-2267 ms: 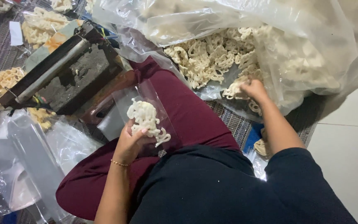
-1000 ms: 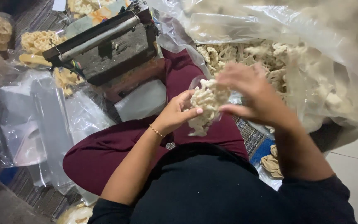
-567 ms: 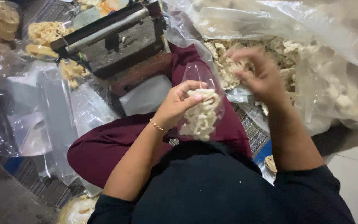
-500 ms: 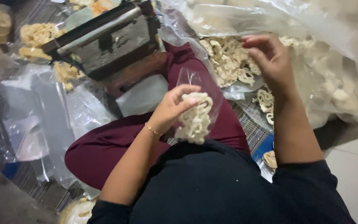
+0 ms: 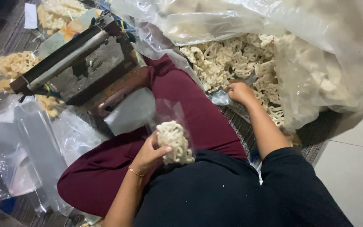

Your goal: Manually packaging individual snacks into small plastic bags and sealing them with a heat sealer.

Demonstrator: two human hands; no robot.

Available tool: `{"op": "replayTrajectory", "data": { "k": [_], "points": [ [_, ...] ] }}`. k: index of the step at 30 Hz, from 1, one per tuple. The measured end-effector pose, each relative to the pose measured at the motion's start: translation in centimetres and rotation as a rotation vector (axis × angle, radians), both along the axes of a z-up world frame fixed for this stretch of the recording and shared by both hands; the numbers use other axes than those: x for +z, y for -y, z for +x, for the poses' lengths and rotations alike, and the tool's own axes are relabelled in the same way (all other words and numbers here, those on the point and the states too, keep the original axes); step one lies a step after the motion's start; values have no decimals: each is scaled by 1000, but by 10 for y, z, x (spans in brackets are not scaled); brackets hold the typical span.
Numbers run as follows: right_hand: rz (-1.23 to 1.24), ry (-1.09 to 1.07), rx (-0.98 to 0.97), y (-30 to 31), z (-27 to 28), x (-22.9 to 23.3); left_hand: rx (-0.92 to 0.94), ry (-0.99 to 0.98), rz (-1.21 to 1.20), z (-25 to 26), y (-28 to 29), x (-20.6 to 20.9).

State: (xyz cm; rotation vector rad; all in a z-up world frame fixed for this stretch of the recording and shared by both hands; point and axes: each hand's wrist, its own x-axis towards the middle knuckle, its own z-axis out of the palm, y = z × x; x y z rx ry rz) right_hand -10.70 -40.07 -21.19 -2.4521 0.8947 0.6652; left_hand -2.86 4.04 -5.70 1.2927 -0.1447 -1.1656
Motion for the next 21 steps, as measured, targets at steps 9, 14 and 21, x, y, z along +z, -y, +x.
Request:
{"op": "replayTrajectory", "data": {
  "k": [9, 14, 21],
  "points": [
    [-252, 35, -394, 76, 13, 19, 146, -20, 61, 6, 3, 10],
    [-218, 105, -321, 60, 8, 71, 148, 30, 59, 14, 4, 15],
    [-380, 17, -146, 38, 4, 81, 228, 2, 39, 13, 8, 26]
  ]
}}
